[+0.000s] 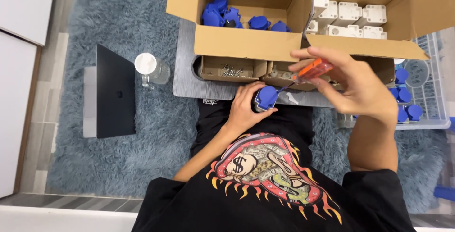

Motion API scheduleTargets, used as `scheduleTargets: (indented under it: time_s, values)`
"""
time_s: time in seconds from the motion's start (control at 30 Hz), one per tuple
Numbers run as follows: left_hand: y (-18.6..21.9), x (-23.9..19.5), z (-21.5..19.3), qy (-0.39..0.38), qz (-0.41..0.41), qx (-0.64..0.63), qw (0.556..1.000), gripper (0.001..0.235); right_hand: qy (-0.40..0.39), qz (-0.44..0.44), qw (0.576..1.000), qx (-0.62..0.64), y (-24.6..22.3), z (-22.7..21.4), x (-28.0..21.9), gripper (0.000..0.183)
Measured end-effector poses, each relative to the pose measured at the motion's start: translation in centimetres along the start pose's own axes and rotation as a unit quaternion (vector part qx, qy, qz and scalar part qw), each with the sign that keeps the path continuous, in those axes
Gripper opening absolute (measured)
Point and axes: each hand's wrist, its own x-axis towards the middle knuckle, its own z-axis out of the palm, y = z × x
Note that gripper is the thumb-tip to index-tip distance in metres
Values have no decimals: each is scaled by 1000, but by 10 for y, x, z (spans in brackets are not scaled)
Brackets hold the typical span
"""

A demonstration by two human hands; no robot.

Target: Assembling a small blue and white plastic component by fastening a screw with a manual screwdriver

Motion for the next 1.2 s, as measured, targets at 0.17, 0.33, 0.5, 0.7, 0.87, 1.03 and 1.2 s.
scheduleTargets:
  time_s: [0.17,0.33,0.5,0.7,0.87,1.03,1.2]
  values:
    - [-4,-1,2,-6,7,-13,1000,77,-3,-16,998,-57,13,-3,-3,68]
    - [-6,-4,5,-6,2,-2,1000,80,123,-67,972,-189,33,14,-7,61]
    - [-5,-4,4,-11,1,-6,1000,79,228,-128,939,-222,69,36,-16,80]
    - [-4,-3,3,-18,-6,-8,1000,80,133,-93,960,-229,36,11,-5,65]
    - [-2,-2,-1,-31,-23,0,999,80,-45,4,996,76,3,-9,-1,66]
    - [0,0,-4,-35,-24,11,999,82,-18,-18,1000,-4,5,-9,-5,59]
    - [-3,-4,-3,-49,-37,19,998,82,73,34,980,-183,27,9,-33,49]
